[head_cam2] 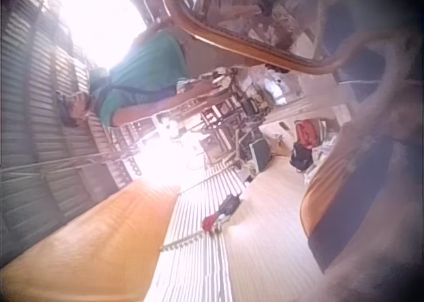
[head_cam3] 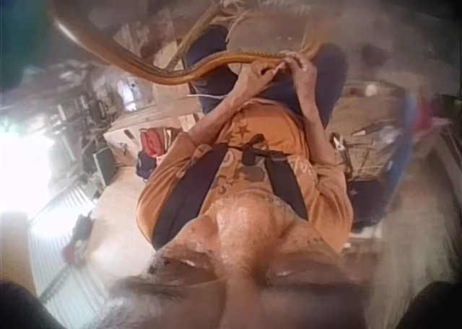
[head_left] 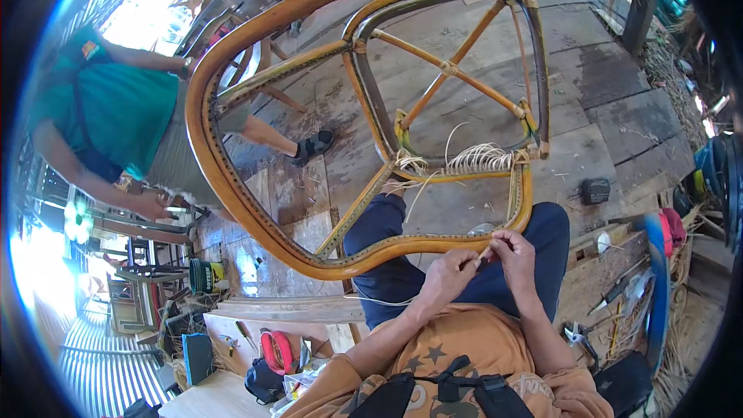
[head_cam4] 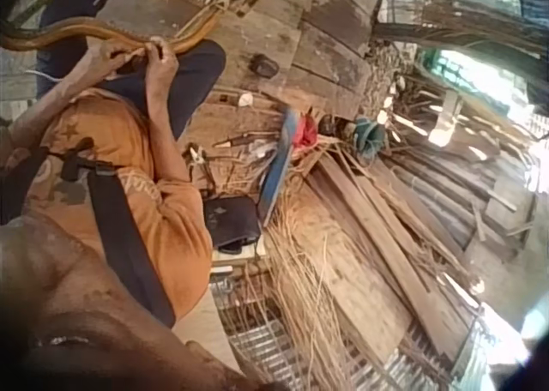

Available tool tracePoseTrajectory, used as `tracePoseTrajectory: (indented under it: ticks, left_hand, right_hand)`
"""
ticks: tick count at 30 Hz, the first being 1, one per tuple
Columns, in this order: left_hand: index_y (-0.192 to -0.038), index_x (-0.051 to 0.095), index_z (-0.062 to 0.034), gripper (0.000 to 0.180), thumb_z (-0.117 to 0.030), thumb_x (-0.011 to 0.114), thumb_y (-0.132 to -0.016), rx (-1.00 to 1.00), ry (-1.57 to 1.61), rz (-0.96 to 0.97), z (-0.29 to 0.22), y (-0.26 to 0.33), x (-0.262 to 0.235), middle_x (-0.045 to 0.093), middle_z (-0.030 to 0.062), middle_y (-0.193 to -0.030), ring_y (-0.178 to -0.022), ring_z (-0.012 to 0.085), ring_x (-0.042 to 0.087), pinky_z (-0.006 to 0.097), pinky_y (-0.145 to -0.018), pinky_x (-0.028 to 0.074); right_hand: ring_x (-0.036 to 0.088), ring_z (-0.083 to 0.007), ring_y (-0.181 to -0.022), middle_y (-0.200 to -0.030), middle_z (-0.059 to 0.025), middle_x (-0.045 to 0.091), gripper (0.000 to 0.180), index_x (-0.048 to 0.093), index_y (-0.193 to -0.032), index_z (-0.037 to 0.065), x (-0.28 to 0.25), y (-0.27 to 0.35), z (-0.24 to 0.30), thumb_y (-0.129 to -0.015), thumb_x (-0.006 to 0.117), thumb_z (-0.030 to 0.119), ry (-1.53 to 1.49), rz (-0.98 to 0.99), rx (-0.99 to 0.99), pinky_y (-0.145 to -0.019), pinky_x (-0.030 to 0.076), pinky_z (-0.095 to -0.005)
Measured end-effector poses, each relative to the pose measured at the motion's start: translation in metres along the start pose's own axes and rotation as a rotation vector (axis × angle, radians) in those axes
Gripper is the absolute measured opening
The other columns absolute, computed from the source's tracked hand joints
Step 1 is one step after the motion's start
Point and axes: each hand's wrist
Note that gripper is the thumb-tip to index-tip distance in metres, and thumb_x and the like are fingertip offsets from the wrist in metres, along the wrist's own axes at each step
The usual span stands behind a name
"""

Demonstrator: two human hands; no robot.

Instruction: Weaving rattan strips into the seat and frame of a bamboo or rattan chair.

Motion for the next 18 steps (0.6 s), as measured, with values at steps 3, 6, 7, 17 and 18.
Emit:
tracePoseTrajectory:
  ticks: [3, 6, 7, 17, 18]
  left_hand:
    - [-0.090, 0.063, -0.0009, 0.018, -0.016, 0.059, -0.081, 0.002, 0.022, 0.031, 0.004, -0.010, 0.000, 0.062, 0.0142, -0.081, -0.075, 0.0223, 0.061, 0.031, -0.068, 0.047]
    - [-0.091, 0.062, 0.0013, 0.018, -0.014, 0.059, -0.081, -0.036, 0.119, -0.004, 0.005, -0.009, -0.004, 0.063, 0.0114, -0.082, -0.074, 0.0172, 0.060, 0.028, -0.066, 0.046]
    - [-0.091, 0.062, 0.0019, 0.019, -0.013, 0.060, -0.081, -0.003, 0.160, -0.037, 0.009, -0.011, -0.003, 0.063, 0.0100, -0.081, -0.074, 0.0149, 0.059, 0.027, -0.065, 0.045]
    - [-0.093, 0.062, 0.0012, 0.017, -0.011, 0.058, -0.083, -0.038, 0.207, 0.023, 0.010, -0.026, -0.005, 0.056, -0.0009, -0.075, -0.067, 0.0050, 0.047, 0.020, -0.060, 0.039]
    - [-0.093, 0.062, 0.0012, 0.017, -0.011, 0.058, -0.083, -0.034, 0.212, 0.043, 0.011, -0.028, -0.004, 0.056, -0.0009, -0.075, -0.067, 0.0050, 0.047, 0.020, -0.060, 0.039]
  right_hand:
    - [0.056, -0.0073, -0.058, -0.066, -0.0034, 0.060, 0.008, 0.063, -0.082, -0.002, -0.010, -0.009, -0.006, -0.082, 0.057, 0.004, 0.206, 0.032, -0.045, -0.054, 0.045, -0.0210]
    - [0.057, -0.0073, -0.058, -0.066, -0.0028, 0.061, 0.008, 0.063, -0.082, -0.001, -0.007, -0.011, 0.001, -0.082, 0.059, 0.005, 0.226, 0.039, 0.021, -0.052, 0.045, -0.0209]
    - [0.057, -0.0077, -0.057, -0.066, -0.0029, 0.061, 0.008, 0.063, -0.083, -0.001, -0.004, -0.013, 0.006, -0.082, 0.060, 0.006, 0.099, 0.046, 0.088, -0.052, 0.045, -0.0208]
    - [0.059, -0.0082, -0.056, -0.067, -0.0045, 0.061, 0.009, 0.061, -0.088, 0.000, -0.002, -0.015, 0.002, -0.083, 0.060, 0.008, -0.146, 0.048, 0.146, -0.050, 0.046, -0.0190]
    - [0.059, -0.0082, -0.056, -0.067, -0.0045, 0.062, 0.009, 0.061, -0.088, 0.000, -0.001, -0.016, 0.003, -0.083, 0.061, 0.007, -0.123, 0.034, 0.128, -0.050, 0.046, -0.0189]
Point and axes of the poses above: each hand's wrist, its own y-axis away from the middle knuckle, its own x-axis out of the palm, z = x × y
